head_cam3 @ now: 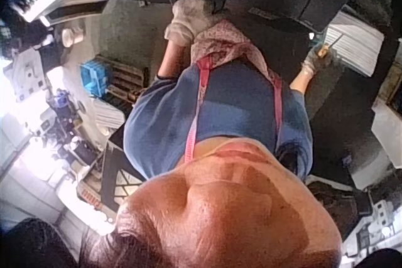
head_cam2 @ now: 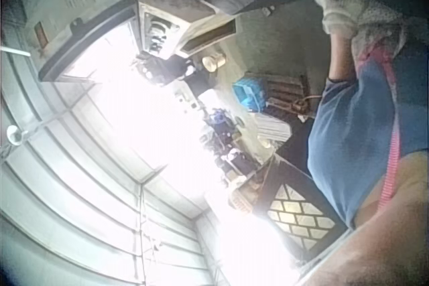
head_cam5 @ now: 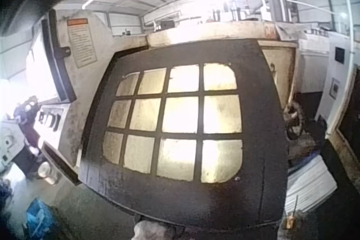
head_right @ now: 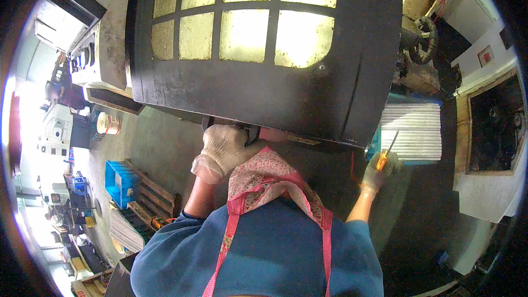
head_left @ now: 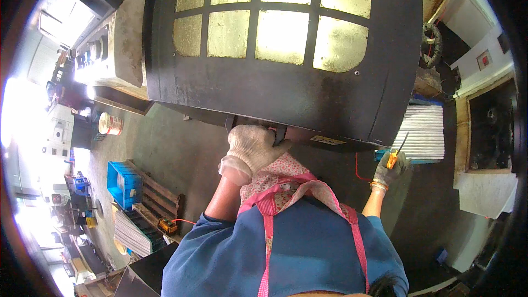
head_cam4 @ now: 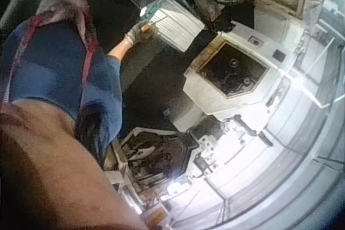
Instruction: The person operates a CNC machine to process industrial metal parts by hand, opening and closing the machine door and placing metal parts into a tray.
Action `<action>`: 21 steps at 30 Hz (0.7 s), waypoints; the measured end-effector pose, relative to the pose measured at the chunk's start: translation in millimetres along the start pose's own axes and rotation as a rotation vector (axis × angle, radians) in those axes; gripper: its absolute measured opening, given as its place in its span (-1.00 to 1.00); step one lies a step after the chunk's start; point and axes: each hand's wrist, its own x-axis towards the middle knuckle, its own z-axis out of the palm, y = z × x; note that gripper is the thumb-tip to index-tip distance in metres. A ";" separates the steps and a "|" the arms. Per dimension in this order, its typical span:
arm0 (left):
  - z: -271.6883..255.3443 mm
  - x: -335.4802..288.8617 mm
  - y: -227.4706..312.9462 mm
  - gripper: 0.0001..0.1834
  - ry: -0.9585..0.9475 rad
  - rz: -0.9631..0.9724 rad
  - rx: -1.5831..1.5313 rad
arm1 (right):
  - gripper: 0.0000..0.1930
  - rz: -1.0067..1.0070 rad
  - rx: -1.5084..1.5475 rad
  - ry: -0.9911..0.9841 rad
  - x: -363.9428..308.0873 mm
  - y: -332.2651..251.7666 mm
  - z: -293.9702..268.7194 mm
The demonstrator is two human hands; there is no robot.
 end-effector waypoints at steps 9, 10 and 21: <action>-3.2 0.6 1.3 -0.48 -0.029 -0.012 -0.001 | -0.73 0.022 -0.074 -0.152 -3.3 2.5 -1.1; -4.1 0.7 2.0 -0.51 -0.091 -0.034 0.013 | -0.72 0.069 -0.071 -0.246 -7.9 4.1 -1.6; -8.9 2.4 2.3 -0.50 -0.185 -0.067 0.003 | -0.69 0.094 -0.070 -0.129 -15.5 6.7 5.9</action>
